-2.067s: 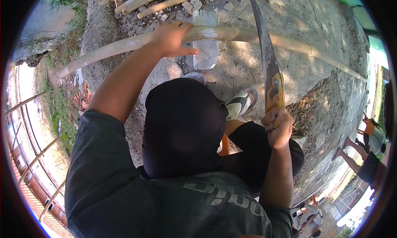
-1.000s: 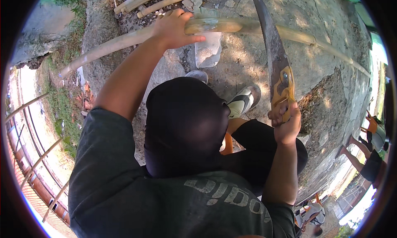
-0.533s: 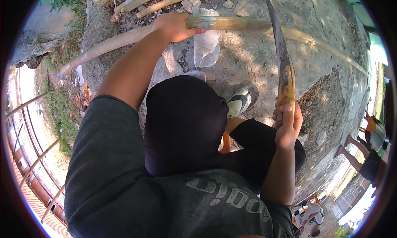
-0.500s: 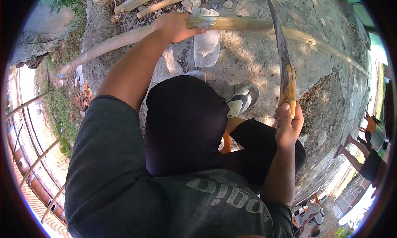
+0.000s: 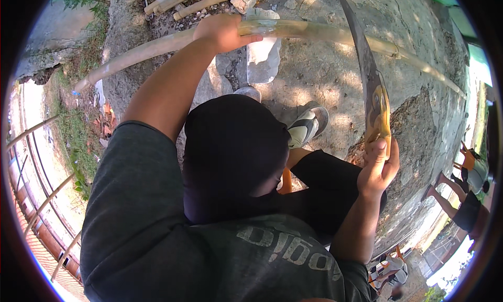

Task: Sawing a piece of bamboo held between the feet.

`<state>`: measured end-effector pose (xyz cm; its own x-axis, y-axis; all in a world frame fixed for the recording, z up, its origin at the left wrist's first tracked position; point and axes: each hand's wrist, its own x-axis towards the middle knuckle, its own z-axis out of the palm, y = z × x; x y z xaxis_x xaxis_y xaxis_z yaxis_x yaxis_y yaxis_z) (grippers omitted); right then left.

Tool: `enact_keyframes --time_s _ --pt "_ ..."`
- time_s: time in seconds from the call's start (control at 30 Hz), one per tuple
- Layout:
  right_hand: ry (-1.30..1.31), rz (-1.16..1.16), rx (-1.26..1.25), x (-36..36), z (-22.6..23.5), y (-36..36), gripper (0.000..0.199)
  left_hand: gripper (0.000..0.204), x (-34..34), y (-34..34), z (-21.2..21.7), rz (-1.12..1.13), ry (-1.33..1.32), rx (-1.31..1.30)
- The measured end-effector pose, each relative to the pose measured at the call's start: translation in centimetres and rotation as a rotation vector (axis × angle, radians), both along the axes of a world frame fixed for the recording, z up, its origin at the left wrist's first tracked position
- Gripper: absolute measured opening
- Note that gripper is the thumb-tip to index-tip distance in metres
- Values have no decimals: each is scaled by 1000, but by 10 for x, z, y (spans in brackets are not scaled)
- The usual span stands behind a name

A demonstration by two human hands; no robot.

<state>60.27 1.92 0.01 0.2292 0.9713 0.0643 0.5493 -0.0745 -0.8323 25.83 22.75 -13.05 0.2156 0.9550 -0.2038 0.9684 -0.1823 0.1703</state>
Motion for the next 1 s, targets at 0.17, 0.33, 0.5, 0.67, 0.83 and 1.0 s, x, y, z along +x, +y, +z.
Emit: enact_keyframes --time_s 0.17,0.33,0.5,0.67,0.83,1.0 --pt "286 -12 23 -8 -7 1 36 79 0 0 1 11 -5 -28" --pt "494 -48 -39 -9 -13 2 37 77 1 3 -4 10 16 -45" --pt "505 -63 -48 -11 -14 2 39 79 2 3 -2 26 28 -52" --pt "465 36 -10 -7 -16 -8 38 78 2 1 4 42 16 -90" --pt "476 64 24 -5 -18 -17 43 76 5 2 6 45 -1 -102" --pt "457 136 -65 0 -23 -12 39 75 0 1 -2 37 -12 -57"
